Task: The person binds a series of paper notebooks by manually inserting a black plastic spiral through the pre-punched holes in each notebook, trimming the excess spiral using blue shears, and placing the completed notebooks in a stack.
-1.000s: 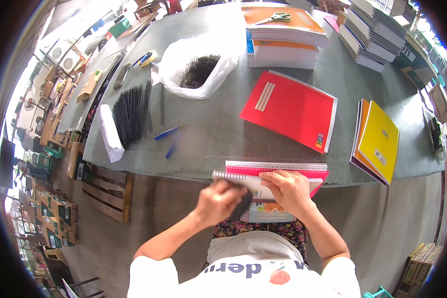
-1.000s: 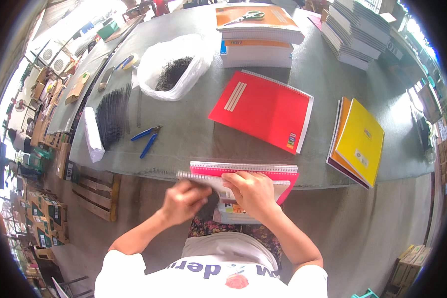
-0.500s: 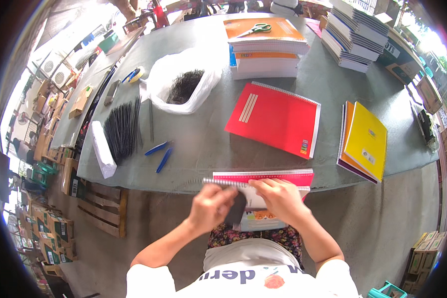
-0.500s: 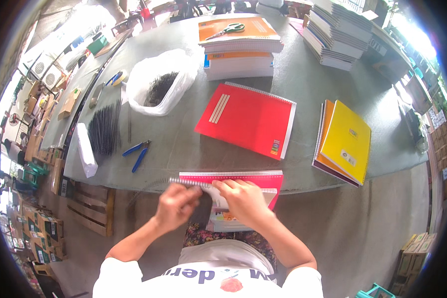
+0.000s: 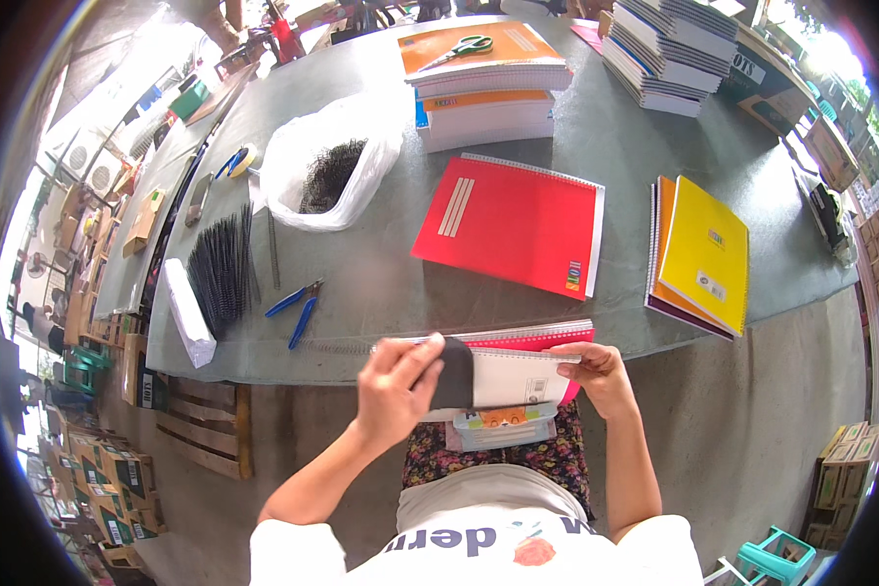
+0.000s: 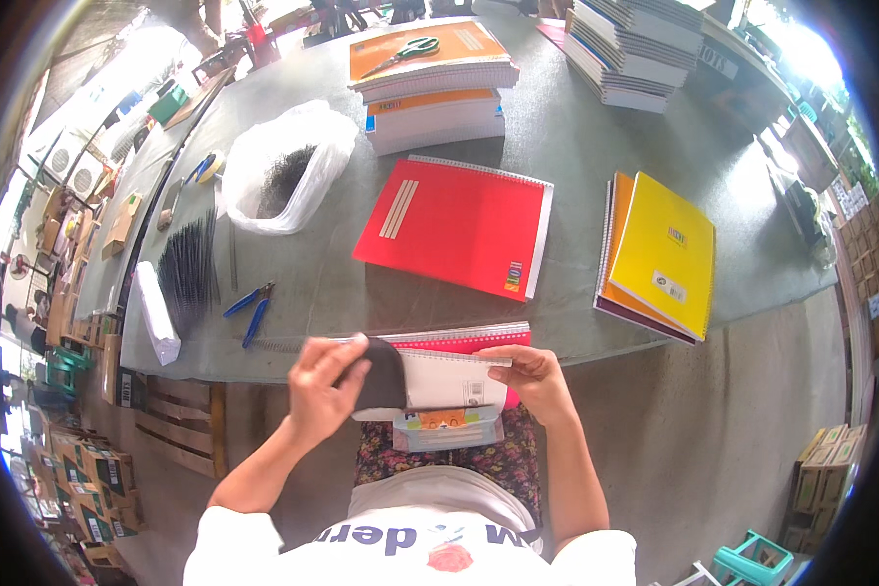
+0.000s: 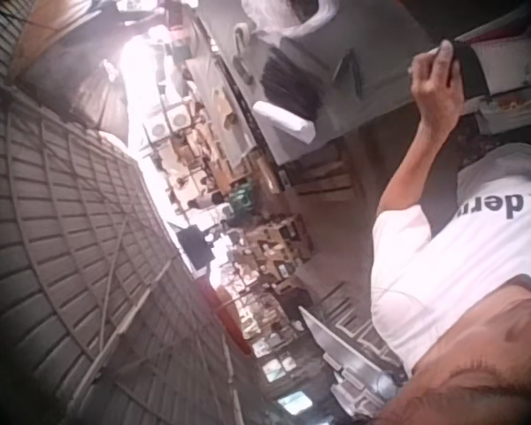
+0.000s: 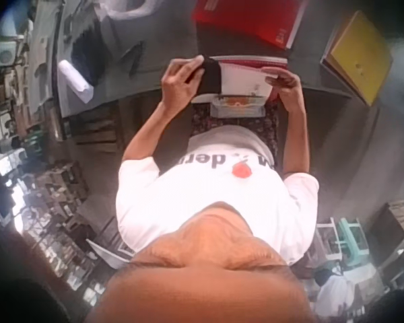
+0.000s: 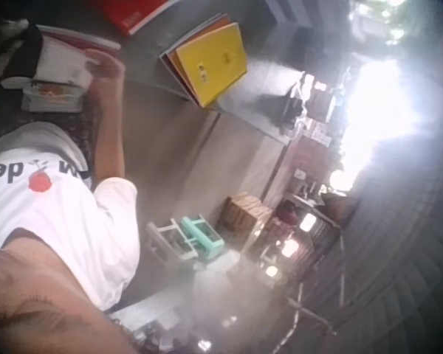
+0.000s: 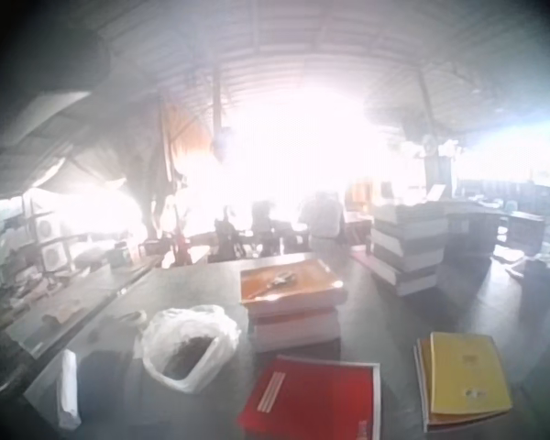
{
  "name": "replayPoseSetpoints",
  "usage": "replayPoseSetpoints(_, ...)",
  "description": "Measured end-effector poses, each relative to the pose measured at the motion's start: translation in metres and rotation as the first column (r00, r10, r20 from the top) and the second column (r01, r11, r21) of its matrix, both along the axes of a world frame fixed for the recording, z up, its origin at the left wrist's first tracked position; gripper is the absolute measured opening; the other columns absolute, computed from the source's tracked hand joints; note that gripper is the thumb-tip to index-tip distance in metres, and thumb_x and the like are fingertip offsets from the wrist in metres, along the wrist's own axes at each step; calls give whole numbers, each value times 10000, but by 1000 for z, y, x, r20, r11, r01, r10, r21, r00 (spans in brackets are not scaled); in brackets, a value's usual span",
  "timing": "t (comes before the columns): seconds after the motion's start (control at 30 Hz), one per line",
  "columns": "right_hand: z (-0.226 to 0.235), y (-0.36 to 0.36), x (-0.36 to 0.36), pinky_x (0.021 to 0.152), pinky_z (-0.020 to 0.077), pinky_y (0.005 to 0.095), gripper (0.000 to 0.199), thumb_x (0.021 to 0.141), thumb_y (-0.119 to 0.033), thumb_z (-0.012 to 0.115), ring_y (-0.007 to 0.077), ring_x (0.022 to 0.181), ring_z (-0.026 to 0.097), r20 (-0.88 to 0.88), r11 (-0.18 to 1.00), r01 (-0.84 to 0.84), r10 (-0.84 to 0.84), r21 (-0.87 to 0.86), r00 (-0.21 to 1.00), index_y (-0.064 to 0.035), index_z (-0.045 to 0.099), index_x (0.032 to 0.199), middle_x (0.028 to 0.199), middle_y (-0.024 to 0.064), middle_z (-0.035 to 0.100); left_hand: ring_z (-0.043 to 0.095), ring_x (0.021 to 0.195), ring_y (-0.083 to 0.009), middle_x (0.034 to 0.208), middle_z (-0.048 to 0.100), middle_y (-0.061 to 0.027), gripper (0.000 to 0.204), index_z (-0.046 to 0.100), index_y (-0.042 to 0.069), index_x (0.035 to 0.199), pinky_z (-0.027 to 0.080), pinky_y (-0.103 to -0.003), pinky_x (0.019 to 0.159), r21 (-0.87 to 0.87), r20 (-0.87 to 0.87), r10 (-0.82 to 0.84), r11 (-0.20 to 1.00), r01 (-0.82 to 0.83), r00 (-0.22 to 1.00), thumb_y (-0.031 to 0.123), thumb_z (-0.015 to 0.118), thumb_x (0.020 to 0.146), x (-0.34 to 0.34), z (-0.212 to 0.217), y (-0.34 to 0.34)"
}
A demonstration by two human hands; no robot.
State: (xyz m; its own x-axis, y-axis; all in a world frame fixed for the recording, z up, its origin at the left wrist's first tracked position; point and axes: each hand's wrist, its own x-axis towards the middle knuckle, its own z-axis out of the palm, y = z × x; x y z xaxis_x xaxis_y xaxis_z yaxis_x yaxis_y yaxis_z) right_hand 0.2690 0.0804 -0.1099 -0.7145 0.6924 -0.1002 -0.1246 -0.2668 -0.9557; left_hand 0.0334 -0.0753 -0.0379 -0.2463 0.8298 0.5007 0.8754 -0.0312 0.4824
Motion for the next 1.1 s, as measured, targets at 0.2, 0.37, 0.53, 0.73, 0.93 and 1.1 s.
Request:
replayPoseSetpoints(0.2,3,2,1,827,493,253,250,751,135,620,135,897,627,-36,1000,0,1,25,999,10,667,962,948,101,685,571,686,-220,752,558,-71,323,687,108,990,488,-302,614,324,96,261,904,-278,961,17,738,685,4,-4,0)
replayPoseSetpoints(0.37,1,2,0,784,488,232,236,757,126,629,100,841,610,42,998,57,-58,11,997,4,666,956,905,65,678,547,709,-195,771,589,-65,318,669,74,1005,474,-308,595,-20,27,-99,995,100,995,-24,703,705,11,-12,-4)
replayPoseSetpoints(0.53,4,-1,0,781,481,225,244,760,130,625,90,851,601,24,999,31,-32,31,999,-1,659,964,922,49,673,561,676,-190,797,573,-68,333,670,92,1016,474,-323,595,-185,57,-288,938,293,956,-12,700,701,11,-10,9)
replayPoseSetpoints(0.73,9,-5,0,798,470,230,236,772,126,609,95,880,599,-29,997,67,-66,32,997,-10,647,961,949,48,668,588,706,-220,835,597,-88,351,658,66,1022,490,-324,655,-17,-34,-27,999,27,999,-2,725,685,18,-6,18)
replayPoseSetpoints(0.93,10,-11,-10,766,475,235,217,806,-83,704,98,851,598,-134,990,57,-74,-128,988,22,626,979,943,84,666,557,726,-196,836,579,-82,376,658,80,1052,483,-330,559,270,101,266,920,-283,959,22,737,689,21,4,25)
replayPoseSetpoints(1.1,6,-16,-16,741,475,216,212,839,-130,685,76,816,597,-26,978,192,-195,-84,980,13,640,989,898,54,669,523,708,-186,864,536,-106,361,643,49,1057,464,-287,565,222,-7,-46,974,47,999,-39,710,714,19,19,30)
